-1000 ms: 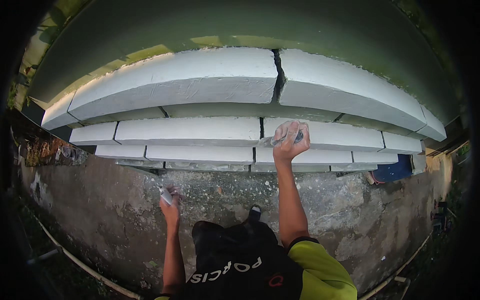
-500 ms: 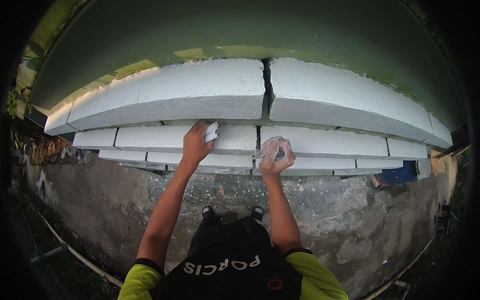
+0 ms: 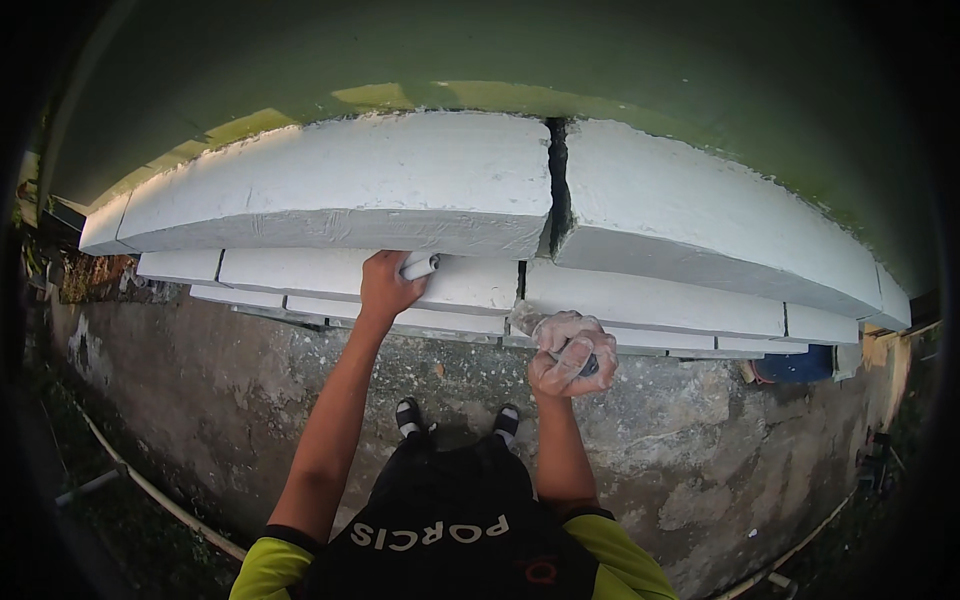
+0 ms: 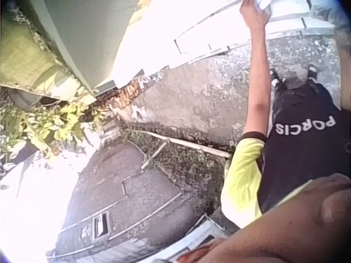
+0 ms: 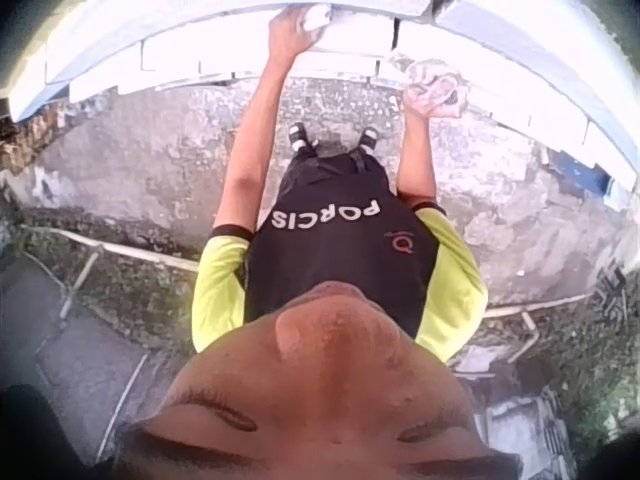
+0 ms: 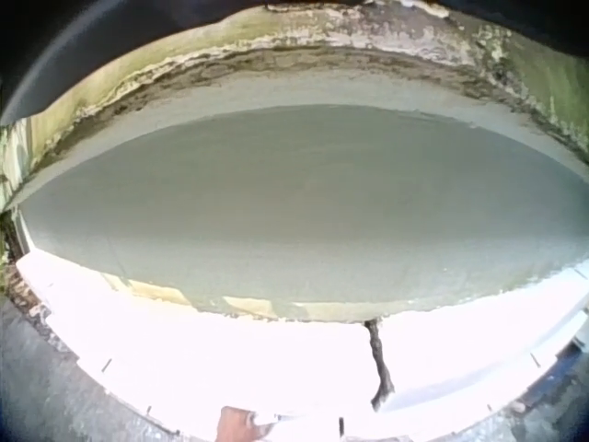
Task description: Applying putty or plaster to fill gaps in a decorative exterior wall using a putty knife and wiping excess with a cloth.
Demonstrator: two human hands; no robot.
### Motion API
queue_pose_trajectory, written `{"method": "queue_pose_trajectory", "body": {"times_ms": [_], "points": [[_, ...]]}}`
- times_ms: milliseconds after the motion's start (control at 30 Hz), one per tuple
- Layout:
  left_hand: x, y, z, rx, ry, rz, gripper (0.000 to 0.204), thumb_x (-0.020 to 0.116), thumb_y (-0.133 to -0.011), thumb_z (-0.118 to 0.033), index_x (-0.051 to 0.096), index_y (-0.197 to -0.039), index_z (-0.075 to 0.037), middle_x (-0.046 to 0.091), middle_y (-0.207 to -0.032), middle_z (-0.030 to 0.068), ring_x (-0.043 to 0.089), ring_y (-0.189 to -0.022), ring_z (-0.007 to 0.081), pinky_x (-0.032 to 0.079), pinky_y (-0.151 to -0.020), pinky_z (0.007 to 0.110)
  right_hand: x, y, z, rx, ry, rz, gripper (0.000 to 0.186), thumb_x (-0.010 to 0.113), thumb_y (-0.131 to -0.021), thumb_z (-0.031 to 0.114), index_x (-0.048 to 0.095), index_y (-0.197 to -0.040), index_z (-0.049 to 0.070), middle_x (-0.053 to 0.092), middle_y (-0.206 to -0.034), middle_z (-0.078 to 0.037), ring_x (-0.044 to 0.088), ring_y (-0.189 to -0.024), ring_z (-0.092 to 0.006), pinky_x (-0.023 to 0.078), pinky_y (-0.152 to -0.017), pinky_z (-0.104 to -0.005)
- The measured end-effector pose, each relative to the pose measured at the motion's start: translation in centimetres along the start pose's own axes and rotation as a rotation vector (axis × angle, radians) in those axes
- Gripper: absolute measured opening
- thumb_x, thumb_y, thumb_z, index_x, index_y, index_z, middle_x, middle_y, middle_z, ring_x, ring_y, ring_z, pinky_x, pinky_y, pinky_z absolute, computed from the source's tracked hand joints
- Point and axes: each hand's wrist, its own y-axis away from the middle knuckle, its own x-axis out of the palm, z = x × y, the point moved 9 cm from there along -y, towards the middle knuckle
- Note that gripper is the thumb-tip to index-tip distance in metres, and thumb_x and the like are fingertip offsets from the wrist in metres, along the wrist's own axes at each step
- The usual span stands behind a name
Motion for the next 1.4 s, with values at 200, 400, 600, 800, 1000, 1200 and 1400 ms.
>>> {"method": "queue_pose_trajectory", "body": {"times_ms": [200, 400, 600, 800, 1000, 1200, 1400], "points": [[-0.1, -0.6, 0.4, -0.020, -0.025, -0.038, 0.029, 0.078, -0.065, -0.022, 0.069, -0.086, -0.004, 0.067, -0.077, 0.0174, 0.064, -0.072, 0.0370, 0.052, -0.066, 0.043, 0.3, -0.4, -0.8, 0.066, -0.003, 0.015, 0.022, 0.050, -0.099, 0.015, 0.038, -0.084, 0.004, 0.042, -0.059, -0.009, 0.040, -0.044, -0.0158, 0.034, -0.040, -0.0275], [0.0, -0.3, 0.6, -0.016, -0.031, -0.031, 0.040, 0.077, -0.060, -0.020, 0.067, -0.096, -0.006, 0.067, -0.084, 0.0162, 0.065, -0.076, 0.0357, 0.054, -0.067, 0.043, 1.2, -0.3, -1.6, 0.097, 0.191, 0.098, 0.023, 0.050, -0.099, 0.015, 0.038, -0.082, 0.004, 0.042, -0.060, -0.008, 0.042, -0.046, -0.0164, 0.034, -0.041, -0.0271], [0.1, -0.6, 0.4, -0.021, -0.018, -0.034, 0.044, 0.077, -0.060, -0.019, 0.067, -0.101, -0.006, 0.067, -0.085, 0.0156, 0.066, -0.079, 0.0354, 0.054, -0.069, 0.043, 2.3, 1.6, -3.0, -0.086, 0.510, 0.314, 0.020, 0.051, -0.098, 0.013, 0.040, -0.080, 0.008, 0.042, -0.060, -0.006, 0.041, -0.047, -0.0162, 0.036, -0.042, -0.0260], [0.1, -0.3, 0.0, -0.016, -0.017, -0.007, 0.044, 0.077, -0.059, -0.018, 0.067, -0.101, -0.007, 0.068, -0.087, 0.0158, 0.066, -0.078, 0.0353, 0.054, -0.069, 0.043, -0.3, 1.7, -1.1, 0.056, -0.006, 0.018, 0.021, 0.049, -0.097, 0.010, 0.037, -0.080, 0.008, 0.045, -0.058, -0.007, 0.041, -0.045, -0.0145, 0.035, -0.042, -0.0267], [0.2, -0.5, 1.0, -0.023, -0.009, -0.023, 0.045, 0.077, -0.058, -0.018, 0.068, -0.101, -0.007, 0.068, -0.087, 0.0156, 0.066, -0.079, 0.0355, 0.054, -0.070, 0.043, -0.4, 3.1, -3.1, 0.053, 0.252, 0.079, 0.013, 0.050, -0.094, 0.005, 0.039, -0.088, 0.008, 0.046, -0.060, -0.007, 0.041, -0.045, -0.0129, 0.037, -0.038, -0.0282], [0.3, -0.5, 0.7, -0.020, 0.030, -0.017, 0.042, 0.077, -0.058, -0.019, 0.068, -0.098, -0.007, 0.067, -0.087, 0.0162, 0.065, -0.078, 0.0367, 0.054, -0.070, 0.045, -1.8, 5.1, -4.7, -0.048, 0.396, 0.084, 0.021, 0.052, -0.094, 0.011, 0.038, -0.079, 0.008, 0.044, -0.060, -0.006, 0.037, -0.044, -0.0146, 0.036, -0.041, -0.0282], [-0.4, -0.4, 0.2, 0.064, -0.007, -0.054, 0.037, 0.077, -0.060, -0.020, 0.069, -0.092, -0.006, 0.067, -0.086, 0.0161, 0.065, -0.075, 0.0365, 0.053, -0.067, 0.044, -3.8, 4.5, -2.1, 0.083, -0.108, 0.037, 0.018, 0.052, -0.094, 0.016, 0.042, -0.082, 0.006, 0.047, -0.064, -0.007, 0.044, -0.052, -0.0162, 0.036, -0.050, -0.0305]]}}
